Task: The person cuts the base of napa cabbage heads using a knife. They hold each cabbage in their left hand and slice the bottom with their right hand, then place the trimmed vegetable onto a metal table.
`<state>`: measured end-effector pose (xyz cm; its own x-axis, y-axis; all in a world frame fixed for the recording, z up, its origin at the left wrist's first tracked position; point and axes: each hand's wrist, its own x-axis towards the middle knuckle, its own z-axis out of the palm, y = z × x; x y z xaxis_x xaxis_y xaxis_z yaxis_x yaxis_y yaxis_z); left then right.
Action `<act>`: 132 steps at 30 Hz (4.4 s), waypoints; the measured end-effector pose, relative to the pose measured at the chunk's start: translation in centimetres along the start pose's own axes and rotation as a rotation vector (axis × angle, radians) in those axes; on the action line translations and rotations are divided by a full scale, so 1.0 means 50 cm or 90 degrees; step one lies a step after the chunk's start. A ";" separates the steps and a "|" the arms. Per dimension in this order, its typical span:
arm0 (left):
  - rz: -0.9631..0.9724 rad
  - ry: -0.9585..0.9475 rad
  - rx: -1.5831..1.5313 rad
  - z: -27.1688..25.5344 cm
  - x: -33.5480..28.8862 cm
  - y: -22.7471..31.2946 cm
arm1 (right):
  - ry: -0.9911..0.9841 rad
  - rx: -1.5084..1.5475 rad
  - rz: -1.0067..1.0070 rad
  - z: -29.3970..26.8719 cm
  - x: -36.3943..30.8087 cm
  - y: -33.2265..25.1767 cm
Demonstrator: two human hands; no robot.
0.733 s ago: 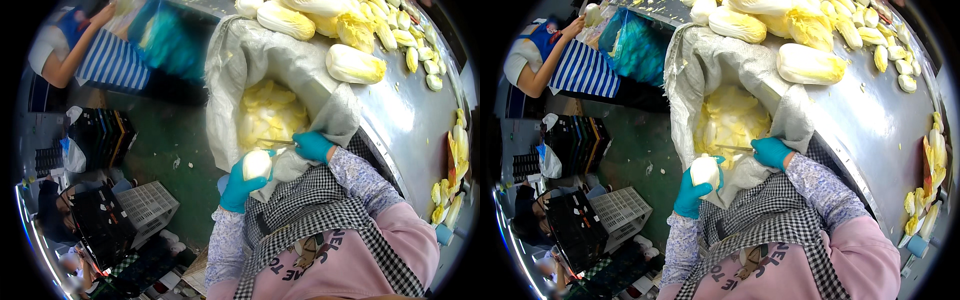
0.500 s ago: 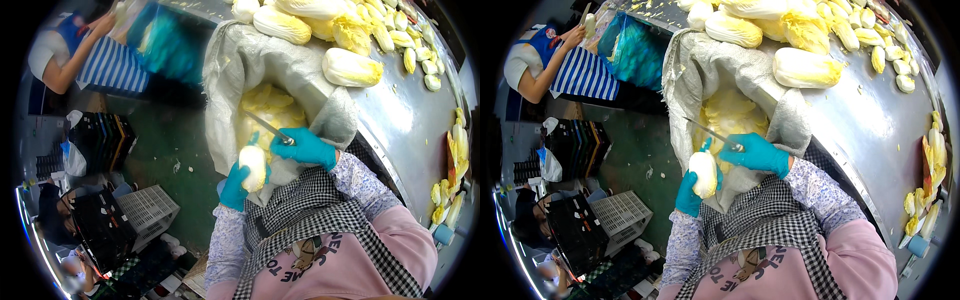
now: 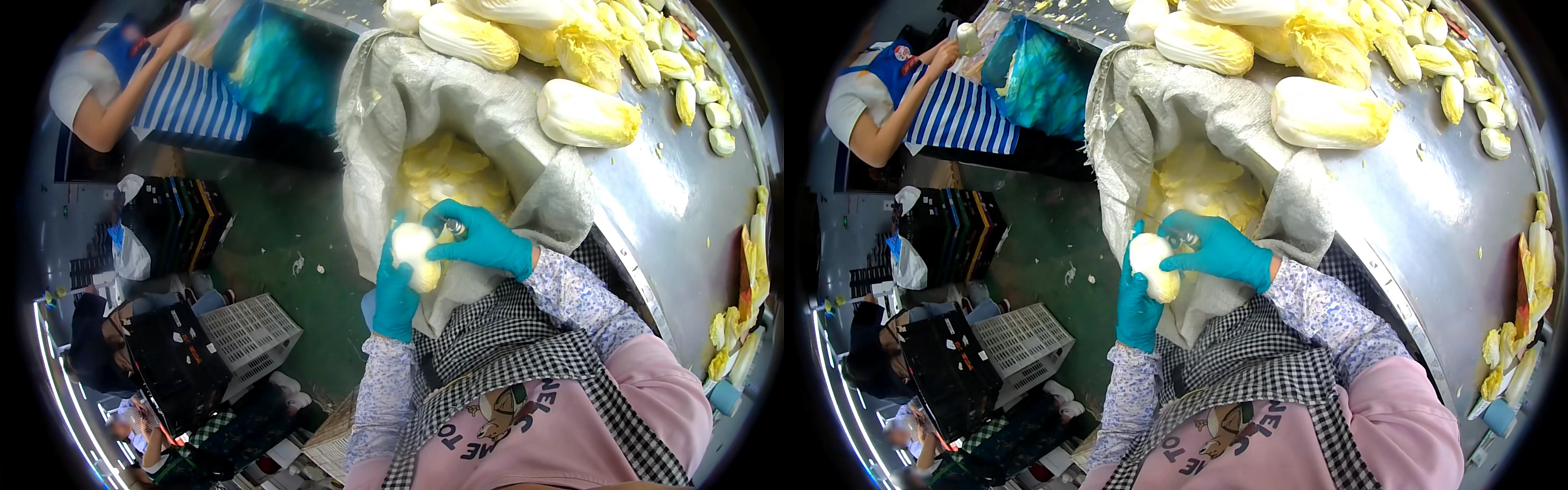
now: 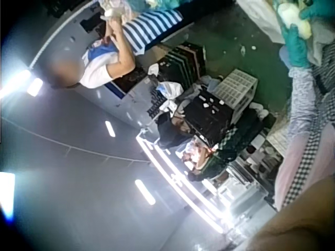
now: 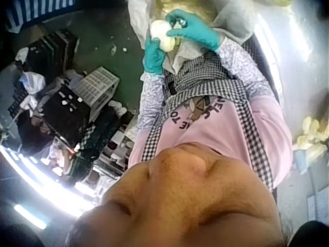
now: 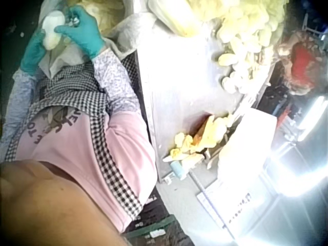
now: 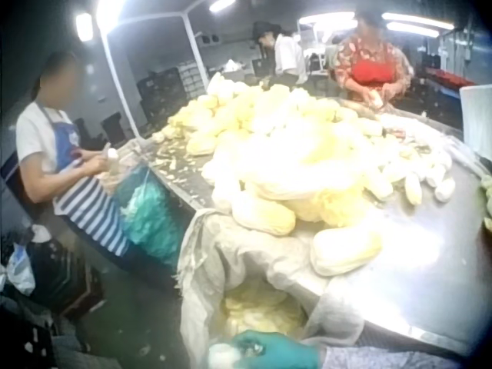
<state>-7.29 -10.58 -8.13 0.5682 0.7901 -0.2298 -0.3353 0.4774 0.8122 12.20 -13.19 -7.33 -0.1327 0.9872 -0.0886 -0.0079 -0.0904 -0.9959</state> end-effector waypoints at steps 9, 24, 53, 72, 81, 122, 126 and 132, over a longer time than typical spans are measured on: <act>0.017 -0.034 0.082 -0.005 0.008 -0.021 | 0.014 -0.013 -0.033 0.001 -0.008 0.000; -0.115 0.061 -0.243 -0.034 0.022 -0.026 | 0.249 -0.201 0.047 -0.050 0.015 0.074; 0.001 0.160 0.074 0.049 0.043 -0.045 | 0.083 0.131 0.095 -0.014 0.006 0.014; -0.047 0.219 -0.178 0.025 0.127 -0.093 | 0.247 0.154 -0.044 -0.019 0.000 0.056; 0.107 0.249 0.484 -0.030 0.113 -0.081 | 0.236 0.005 -0.004 -0.062 -0.004 0.034; -0.116 0.004 -0.112 0.003 0.021 -0.010 | 0.149 -0.109 0.026 -0.020 0.017 0.068; -0.150 -0.013 -0.345 -0.026 0.005 -0.022 | 0.236 -0.240 0.120 -0.042 0.018 0.087; -0.119 0.003 -0.380 -0.012 0.005 -0.026 | 0.077 -0.011 0.066 0.000 0.007 0.052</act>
<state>-7.19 -10.78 -9.55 0.6550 0.6734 -0.3428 -0.5930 0.7393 0.3192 12.14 -13.09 -9.96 -0.0113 0.9815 -0.1910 0.0172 -0.1908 -0.9815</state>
